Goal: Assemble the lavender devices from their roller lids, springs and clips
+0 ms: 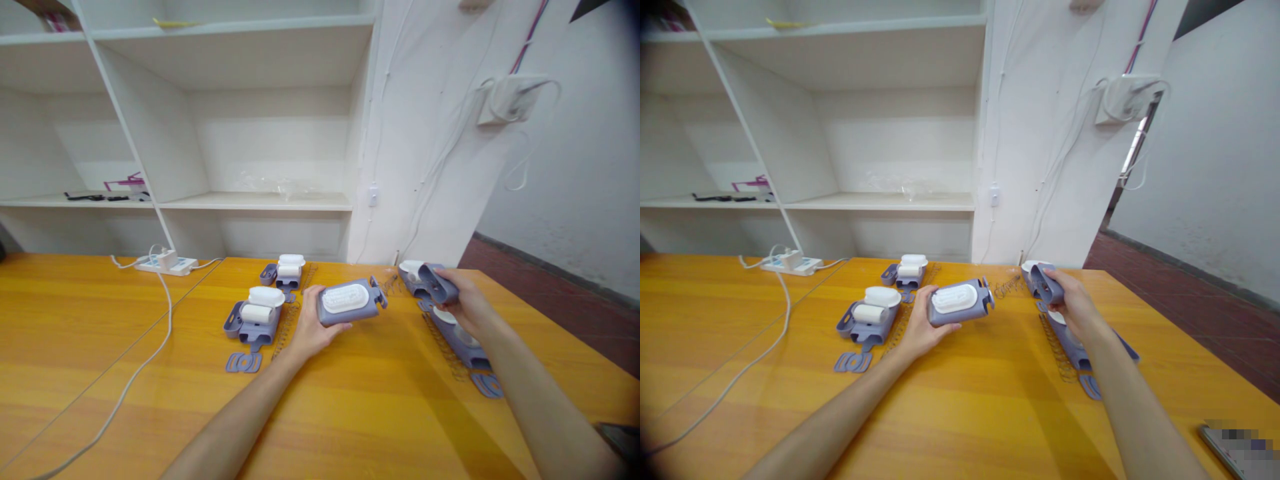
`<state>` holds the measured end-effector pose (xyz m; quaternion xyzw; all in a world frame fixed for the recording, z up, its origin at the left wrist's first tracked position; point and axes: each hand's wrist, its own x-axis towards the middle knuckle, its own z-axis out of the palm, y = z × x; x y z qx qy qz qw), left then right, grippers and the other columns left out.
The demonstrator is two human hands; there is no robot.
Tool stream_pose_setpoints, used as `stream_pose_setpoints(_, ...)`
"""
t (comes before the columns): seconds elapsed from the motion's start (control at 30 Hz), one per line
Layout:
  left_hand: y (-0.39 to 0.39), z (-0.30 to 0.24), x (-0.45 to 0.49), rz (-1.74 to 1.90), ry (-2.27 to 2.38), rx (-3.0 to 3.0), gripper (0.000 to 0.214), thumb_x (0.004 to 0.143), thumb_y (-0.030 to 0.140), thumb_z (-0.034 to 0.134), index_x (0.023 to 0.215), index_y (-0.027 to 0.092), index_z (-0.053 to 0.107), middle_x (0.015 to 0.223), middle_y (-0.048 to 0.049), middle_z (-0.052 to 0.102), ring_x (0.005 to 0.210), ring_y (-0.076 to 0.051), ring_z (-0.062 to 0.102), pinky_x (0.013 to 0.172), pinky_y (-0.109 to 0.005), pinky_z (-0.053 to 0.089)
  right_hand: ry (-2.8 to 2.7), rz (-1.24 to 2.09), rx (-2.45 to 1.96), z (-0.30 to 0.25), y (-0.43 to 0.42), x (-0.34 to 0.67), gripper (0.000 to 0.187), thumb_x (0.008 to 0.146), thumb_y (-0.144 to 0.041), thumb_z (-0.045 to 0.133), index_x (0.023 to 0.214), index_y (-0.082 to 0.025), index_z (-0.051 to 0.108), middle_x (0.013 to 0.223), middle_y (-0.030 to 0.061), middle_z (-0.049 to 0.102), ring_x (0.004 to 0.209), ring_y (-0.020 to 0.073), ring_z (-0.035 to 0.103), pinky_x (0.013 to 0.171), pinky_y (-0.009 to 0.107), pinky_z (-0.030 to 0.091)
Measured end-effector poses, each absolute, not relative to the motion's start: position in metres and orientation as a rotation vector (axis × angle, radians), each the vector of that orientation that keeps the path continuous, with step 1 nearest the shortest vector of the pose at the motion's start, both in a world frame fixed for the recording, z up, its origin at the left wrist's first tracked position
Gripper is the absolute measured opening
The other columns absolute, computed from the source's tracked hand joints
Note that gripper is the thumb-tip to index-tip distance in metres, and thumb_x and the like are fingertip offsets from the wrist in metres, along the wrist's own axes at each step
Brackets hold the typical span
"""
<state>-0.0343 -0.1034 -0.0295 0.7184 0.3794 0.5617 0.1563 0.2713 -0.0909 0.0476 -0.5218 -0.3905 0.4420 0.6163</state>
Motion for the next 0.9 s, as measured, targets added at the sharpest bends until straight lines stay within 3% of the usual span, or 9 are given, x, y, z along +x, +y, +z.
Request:
stream_pose_setpoints(0.2,-0.103,-0.03,-0.034,1.597,1.074,2.096,0.081,0.054,0.034,0.079,0.121,0.021,0.035,0.118,-0.0088,0.04,0.112,-0.026,0.042,0.098,-0.043,0.033,-0.986,0.987,-1.206,0.049,-0.092,0.269,0.034,0.068,-0.043,0.066,0.093,-0.02,0.066,0.059,-0.0016,0.056,0.043,0.0089,0.043,0.031,0.018,0.03)
stream_pose_setpoints(0.5,-0.103,-0.03,-0.035,1.584,1.089,2.08,0.082,0.055,0.033,0.079,0.122,0.021,0.034,0.119,-0.0088,0.04,0.112,-0.025,0.042,0.098,-0.043,0.033,-0.983,0.892,-1.172,0.047,-0.093,0.262,0.027,0.067,-0.045,0.064,0.068,-0.018,0.059,0.053,-0.003,0.053,0.041,0.0092,0.042,0.032,0.021,0.031)
stream_pose_setpoints(0.9,-0.103,-0.031,-0.033,1.587,1.115,2.093,0.078,0.057,0.036,0.078,0.121,0.021,0.036,0.118,-0.0093,0.041,0.111,-0.026,0.043,0.097,-0.043,0.034,-1.101,0.909,-1.161,0.055,-0.1,0.246,0.029,0.071,-0.044,0.062,0.09,-0.021,0.062,0.061,-0.0025,0.057,0.045,0.01,0.044,0.032,0.019,0.028)
